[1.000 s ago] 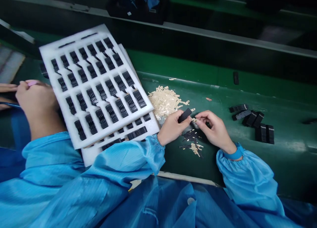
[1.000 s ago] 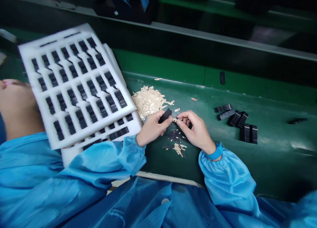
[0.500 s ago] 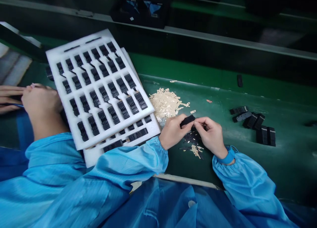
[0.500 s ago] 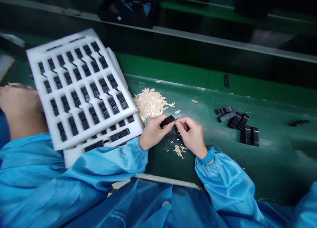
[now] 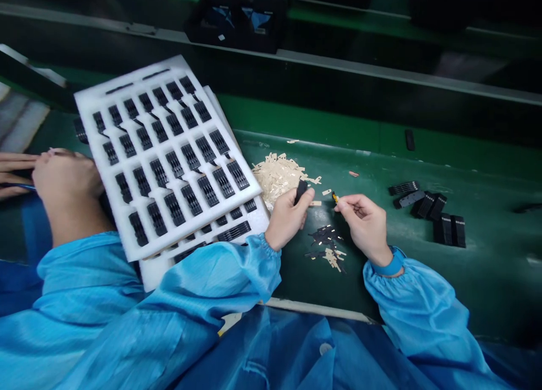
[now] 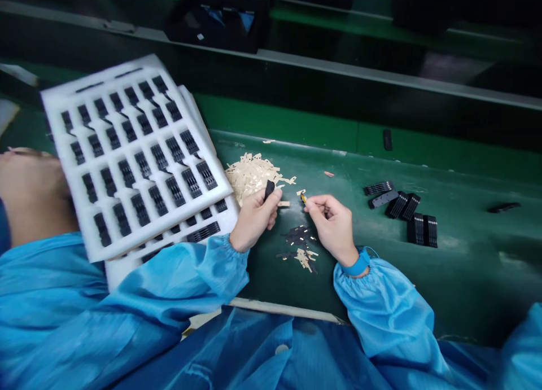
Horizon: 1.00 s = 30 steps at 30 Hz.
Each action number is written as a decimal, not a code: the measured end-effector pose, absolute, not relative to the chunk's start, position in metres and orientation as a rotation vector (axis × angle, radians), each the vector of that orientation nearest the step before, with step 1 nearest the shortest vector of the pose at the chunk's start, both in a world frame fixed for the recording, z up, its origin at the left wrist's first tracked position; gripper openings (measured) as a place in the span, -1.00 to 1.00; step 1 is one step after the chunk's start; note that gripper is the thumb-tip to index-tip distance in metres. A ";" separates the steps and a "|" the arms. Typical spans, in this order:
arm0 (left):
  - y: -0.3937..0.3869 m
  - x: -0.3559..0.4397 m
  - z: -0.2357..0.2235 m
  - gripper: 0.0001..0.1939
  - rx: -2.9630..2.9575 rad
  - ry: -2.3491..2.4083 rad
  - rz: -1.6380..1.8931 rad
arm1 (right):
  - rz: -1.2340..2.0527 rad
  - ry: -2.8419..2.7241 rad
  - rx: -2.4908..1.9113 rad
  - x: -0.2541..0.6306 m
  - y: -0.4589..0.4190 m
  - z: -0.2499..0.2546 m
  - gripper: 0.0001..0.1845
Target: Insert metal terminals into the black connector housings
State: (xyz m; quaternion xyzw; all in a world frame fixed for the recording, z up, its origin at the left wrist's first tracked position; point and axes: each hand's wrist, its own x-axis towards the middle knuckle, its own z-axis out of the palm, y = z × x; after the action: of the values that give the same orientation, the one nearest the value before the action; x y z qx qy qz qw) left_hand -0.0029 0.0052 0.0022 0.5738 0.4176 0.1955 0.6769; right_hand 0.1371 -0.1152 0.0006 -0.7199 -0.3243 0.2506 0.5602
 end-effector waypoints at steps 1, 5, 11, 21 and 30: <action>0.004 -0.003 0.003 -0.66 1.352 0.914 0.431 | 0.601 -0.769 -1.699 0.137 -0.115 0.000 -0.80; 0.002 -0.005 0.008 -0.72 1.599 0.825 0.513 | 0.618 -0.844 -1.730 0.137 -0.117 -0.002 -0.81; 0.001 -0.005 0.007 -0.82 1.694 0.738 0.438 | 0.521 -1.094 -1.789 0.135 -0.119 0.001 -0.86; -0.003 -0.010 0.005 -0.93 1.935 0.746 0.454 | 0.524 -1.229 -1.784 0.131 -0.116 0.008 -0.87; -0.003 -0.011 0.004 -0.93 1.937 0.712 0.403 | 0.573 -1.216 -1.774 0.133 -0.117 0.008 -0.90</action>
State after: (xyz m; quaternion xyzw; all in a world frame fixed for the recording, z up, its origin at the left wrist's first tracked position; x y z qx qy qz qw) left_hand -0.0110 -0.0028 0.0044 0.7997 0.2938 0.1666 0.4963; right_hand 0.1331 -0.1165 0.0075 -0.7150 -0.4901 0.2310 0.4419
